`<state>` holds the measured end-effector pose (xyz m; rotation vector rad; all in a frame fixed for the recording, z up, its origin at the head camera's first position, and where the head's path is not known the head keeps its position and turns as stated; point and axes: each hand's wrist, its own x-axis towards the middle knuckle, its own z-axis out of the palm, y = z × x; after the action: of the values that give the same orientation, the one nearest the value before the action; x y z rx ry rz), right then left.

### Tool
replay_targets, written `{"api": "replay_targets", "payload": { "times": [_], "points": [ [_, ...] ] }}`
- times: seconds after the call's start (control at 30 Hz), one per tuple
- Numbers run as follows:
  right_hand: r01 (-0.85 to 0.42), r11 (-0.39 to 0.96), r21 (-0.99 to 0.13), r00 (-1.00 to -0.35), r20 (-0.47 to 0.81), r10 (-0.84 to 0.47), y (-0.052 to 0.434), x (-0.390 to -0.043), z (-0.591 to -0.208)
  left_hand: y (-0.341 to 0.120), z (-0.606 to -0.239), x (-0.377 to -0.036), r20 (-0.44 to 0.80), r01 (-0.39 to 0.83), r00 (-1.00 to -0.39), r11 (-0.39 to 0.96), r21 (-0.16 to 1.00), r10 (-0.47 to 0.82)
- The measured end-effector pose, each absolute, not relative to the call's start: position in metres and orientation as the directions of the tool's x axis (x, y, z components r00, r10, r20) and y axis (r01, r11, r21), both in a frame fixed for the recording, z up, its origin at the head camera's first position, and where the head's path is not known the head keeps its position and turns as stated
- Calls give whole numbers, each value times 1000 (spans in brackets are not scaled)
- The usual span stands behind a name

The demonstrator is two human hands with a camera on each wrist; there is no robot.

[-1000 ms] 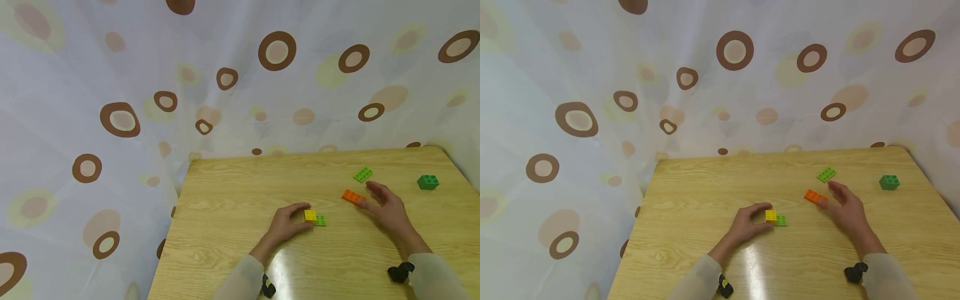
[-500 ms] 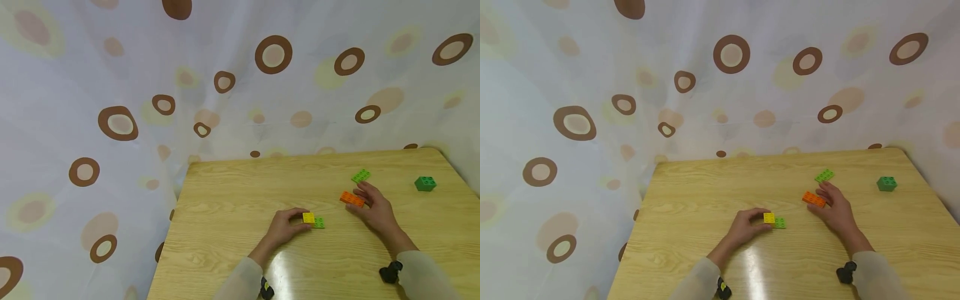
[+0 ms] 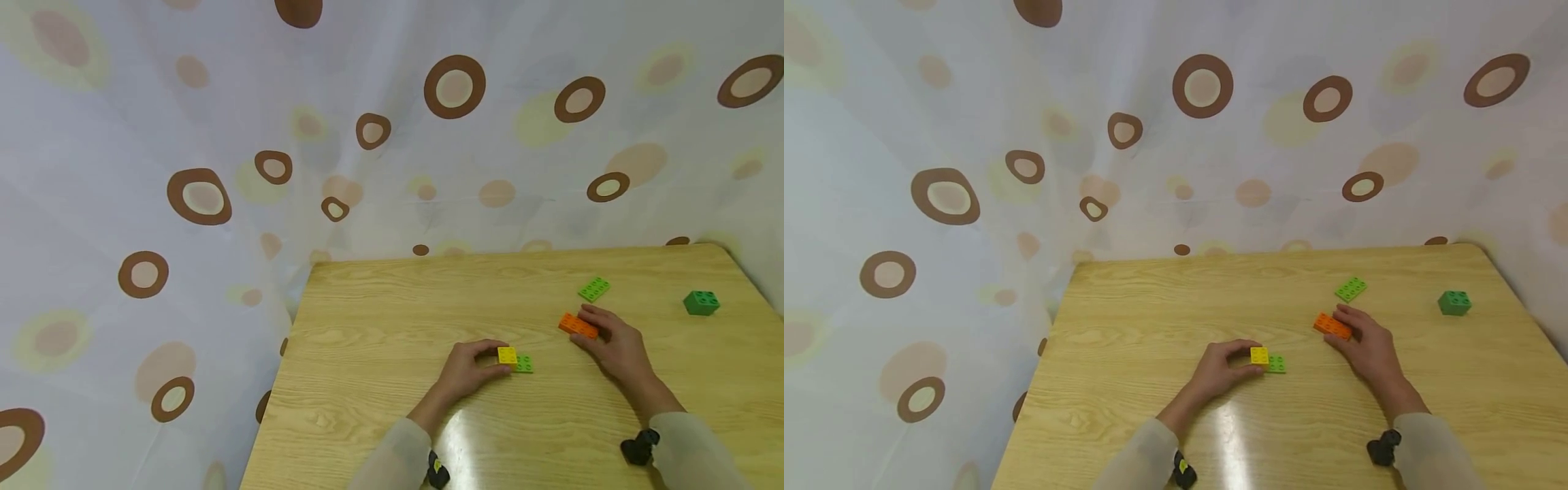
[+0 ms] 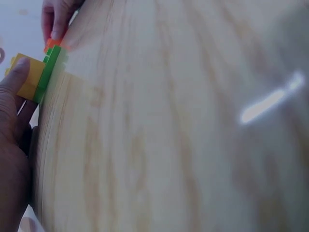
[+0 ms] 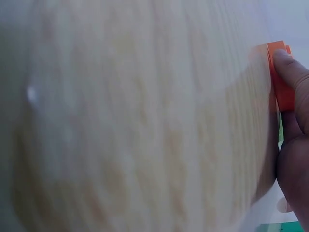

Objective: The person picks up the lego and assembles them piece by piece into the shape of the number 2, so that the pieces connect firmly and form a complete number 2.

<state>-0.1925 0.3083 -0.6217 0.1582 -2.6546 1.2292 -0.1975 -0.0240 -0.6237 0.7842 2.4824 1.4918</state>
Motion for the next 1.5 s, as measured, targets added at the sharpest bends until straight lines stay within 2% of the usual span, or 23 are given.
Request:
{"api": "replay_targets", "payload": {
  "times": [0.17, 0.43, 0.73, 0.9, 1.13, 1.5],
  "points": [
    [-232, 683, -693, -960, 274, -48, 307, -194, -624, -23, -626, -197, 134, 346, -859, 368, 863, 494],
    [-229, 702, -674, -956, 290, -33, 303, -194, -628, -22, -629, -197, 132, 347, -858, 372, 861, 496],
    [-205, 658, -725, -962, 274, 2, 299, -190, -625, -21, -626, -196, 135, 360, -858, 392, 846, 496],
    [-230, 596, -769, -965, 261, -35, 286, -186, -611, -22, -625, -196, 137, 358, -856, 381, 853, 498],
    [-371, 574, -730, -922, 366, -130, 267, -186, -589, -22, -625, -198, 146, 361, -854, 367, 857, 499],
    [-406, 552, -729, -912, 363, -192, 245, -182, -556, -23, -624, -198, 133, 348, -854, 362, 865, 503]
  ]
}}
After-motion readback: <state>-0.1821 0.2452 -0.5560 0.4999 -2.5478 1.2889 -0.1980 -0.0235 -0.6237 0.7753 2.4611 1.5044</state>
